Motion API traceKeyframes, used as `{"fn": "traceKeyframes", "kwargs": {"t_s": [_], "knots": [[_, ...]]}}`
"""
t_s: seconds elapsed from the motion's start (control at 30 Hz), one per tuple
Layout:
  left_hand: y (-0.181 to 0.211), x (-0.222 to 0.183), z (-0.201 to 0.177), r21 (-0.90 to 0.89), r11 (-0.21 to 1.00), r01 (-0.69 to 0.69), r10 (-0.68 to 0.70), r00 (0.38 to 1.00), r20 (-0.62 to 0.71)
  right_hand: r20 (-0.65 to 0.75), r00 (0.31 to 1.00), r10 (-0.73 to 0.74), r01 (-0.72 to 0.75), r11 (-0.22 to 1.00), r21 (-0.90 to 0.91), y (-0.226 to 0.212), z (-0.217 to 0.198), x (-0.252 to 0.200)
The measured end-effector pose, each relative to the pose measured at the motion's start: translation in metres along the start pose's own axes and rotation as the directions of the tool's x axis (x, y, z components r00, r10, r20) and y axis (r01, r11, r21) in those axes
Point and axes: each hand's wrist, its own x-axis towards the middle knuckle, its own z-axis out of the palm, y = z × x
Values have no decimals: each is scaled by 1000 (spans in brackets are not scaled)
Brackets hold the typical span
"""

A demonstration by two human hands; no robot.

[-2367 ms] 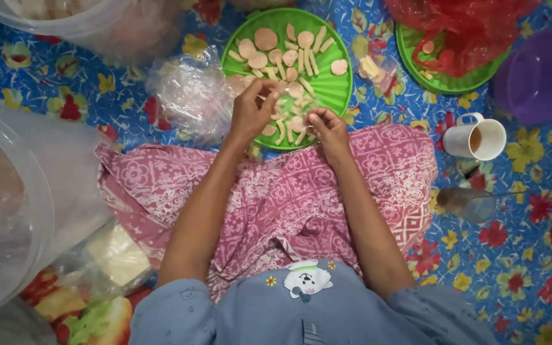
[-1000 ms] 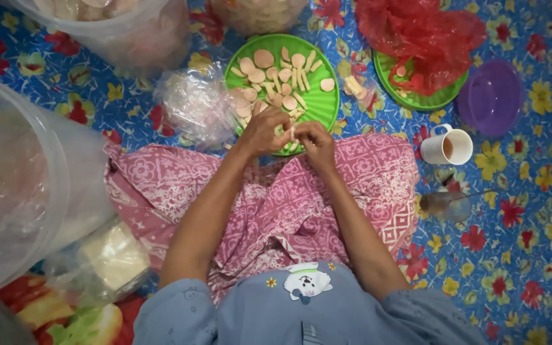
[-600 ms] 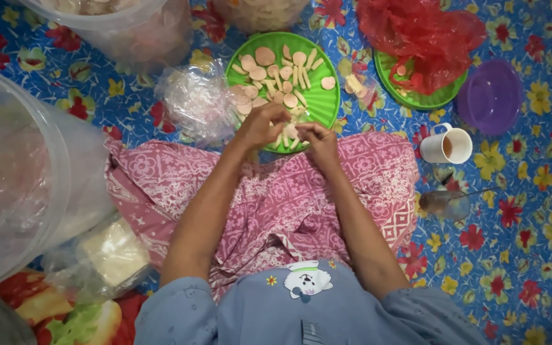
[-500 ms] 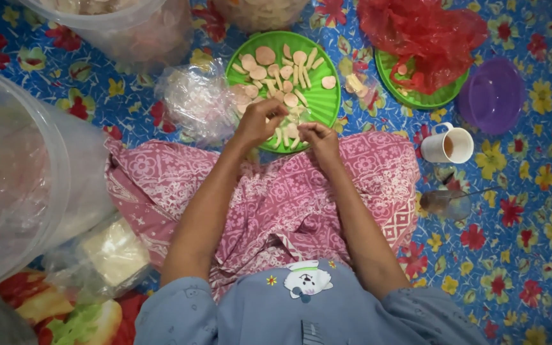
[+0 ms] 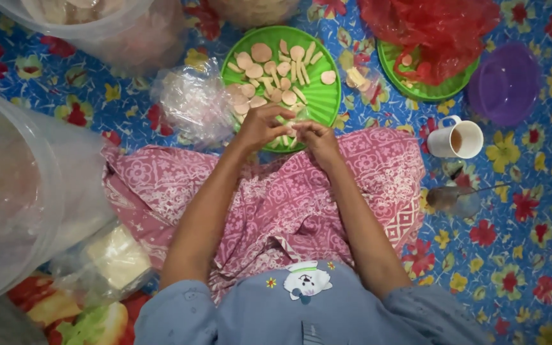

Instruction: A person is manually picking up small, round, flat food items from a pile and arranging them onto a green plate.

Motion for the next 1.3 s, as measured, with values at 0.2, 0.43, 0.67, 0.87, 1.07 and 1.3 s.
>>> {"fn": "traceKeyframes", "kwargs": {"t_s": [0.2,0.43,0.67,0.87,1.07,1.3], "knots": [[-14,4,-4,87,996,-4,11,996,-89,37,999,34,-38,993,110,-1,1,3],[-11,16,-26,171,984,43,4,964,-266,-69,992,-107,102,992,-77,-23,8,4],[-5,24,-37,235,972,-32,108,942,-318,74,891,-448,408,716,-566,-14,2,60],[-4,27,-38,276,961,-21,106,949,-296,238,846,-477,471,460,-752,-23,13,75],[-2,28,-38,271,963,0,82,953,-291,241,850,-468,449,407,-795,-19,17,79],[-1,27,-36,238,971,6,53,969,-242,116,892,-437,376,574,-727,-28,19,60]]}}
